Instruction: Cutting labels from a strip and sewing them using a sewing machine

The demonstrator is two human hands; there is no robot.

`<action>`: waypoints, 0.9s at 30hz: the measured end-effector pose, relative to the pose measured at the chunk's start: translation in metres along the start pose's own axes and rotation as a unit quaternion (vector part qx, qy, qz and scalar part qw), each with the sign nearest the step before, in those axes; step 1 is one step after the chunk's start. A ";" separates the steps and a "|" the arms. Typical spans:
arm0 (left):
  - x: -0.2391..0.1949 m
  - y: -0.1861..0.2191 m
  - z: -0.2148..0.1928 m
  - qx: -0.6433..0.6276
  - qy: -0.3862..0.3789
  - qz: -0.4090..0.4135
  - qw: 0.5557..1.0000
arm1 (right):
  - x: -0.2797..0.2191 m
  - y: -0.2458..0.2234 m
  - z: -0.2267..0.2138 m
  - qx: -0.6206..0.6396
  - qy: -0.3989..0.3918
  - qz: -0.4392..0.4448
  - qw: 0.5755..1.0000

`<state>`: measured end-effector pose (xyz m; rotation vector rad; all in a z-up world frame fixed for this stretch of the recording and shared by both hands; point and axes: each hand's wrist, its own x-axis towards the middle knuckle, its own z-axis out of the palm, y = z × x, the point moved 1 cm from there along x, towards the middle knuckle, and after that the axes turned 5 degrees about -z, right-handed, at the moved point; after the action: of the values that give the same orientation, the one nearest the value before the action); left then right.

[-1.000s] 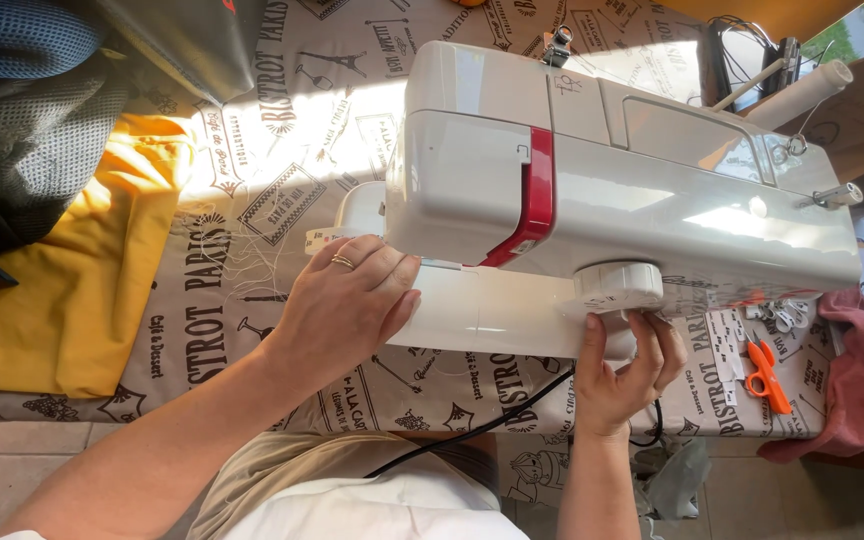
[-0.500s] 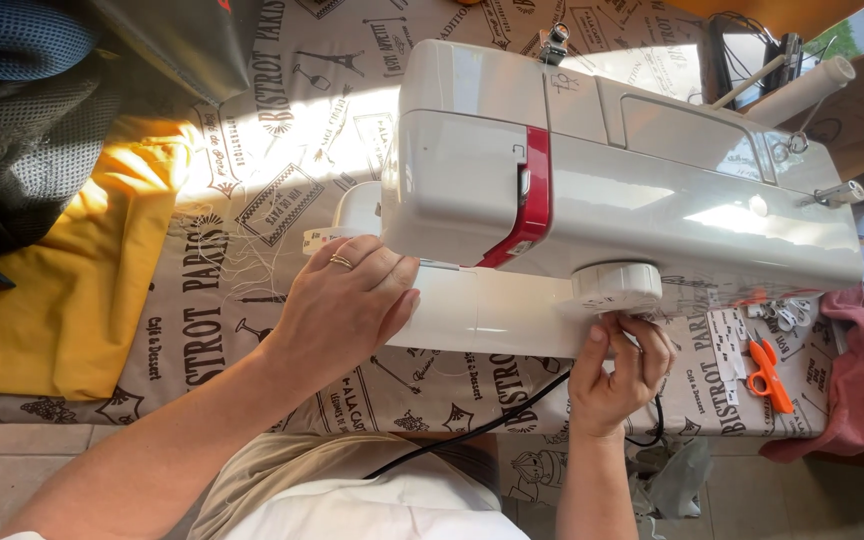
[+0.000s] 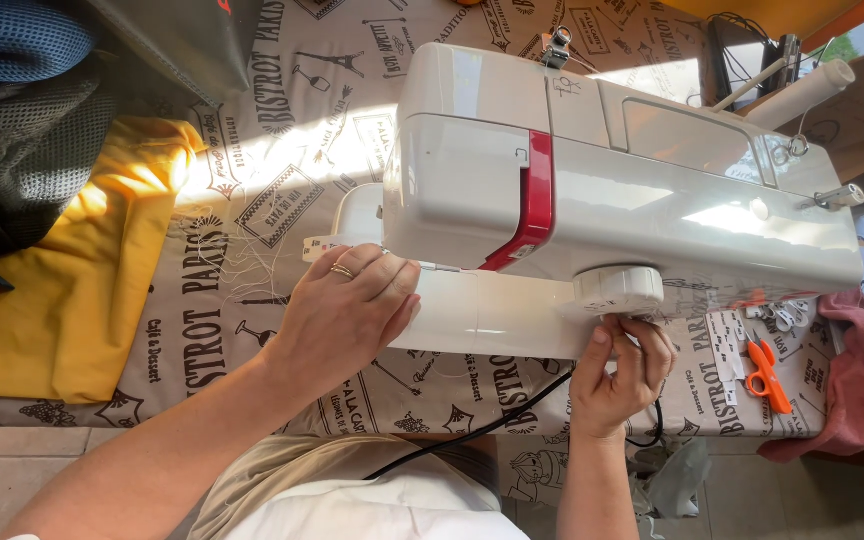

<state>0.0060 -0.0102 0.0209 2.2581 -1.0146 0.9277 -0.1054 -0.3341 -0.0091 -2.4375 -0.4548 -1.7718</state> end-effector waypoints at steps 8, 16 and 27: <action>0.001 0.000 -0.003 0.000 0.004 -0.001 1.000 | 0.016 -0.041 0.025 -0.009 0.007 -0.055 0.998; 0.004 -0.001 -0.002 0.013 -0.007 -0.013 1.000 | 0.079 -0.101 0.078 0.124 -0.265 -0.004 0.956; -0.002 -0.011 0.002 -0.008 0.012 -0.033 0.999 | 0.073 -0.100 0.082 0.129 -0.306 0.023 0.943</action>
<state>0.0142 -0.0044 0.0162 2.2481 -0.9279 0.9116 -0.0390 -0.2052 0.0237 -2.7200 -0.6195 -0.8286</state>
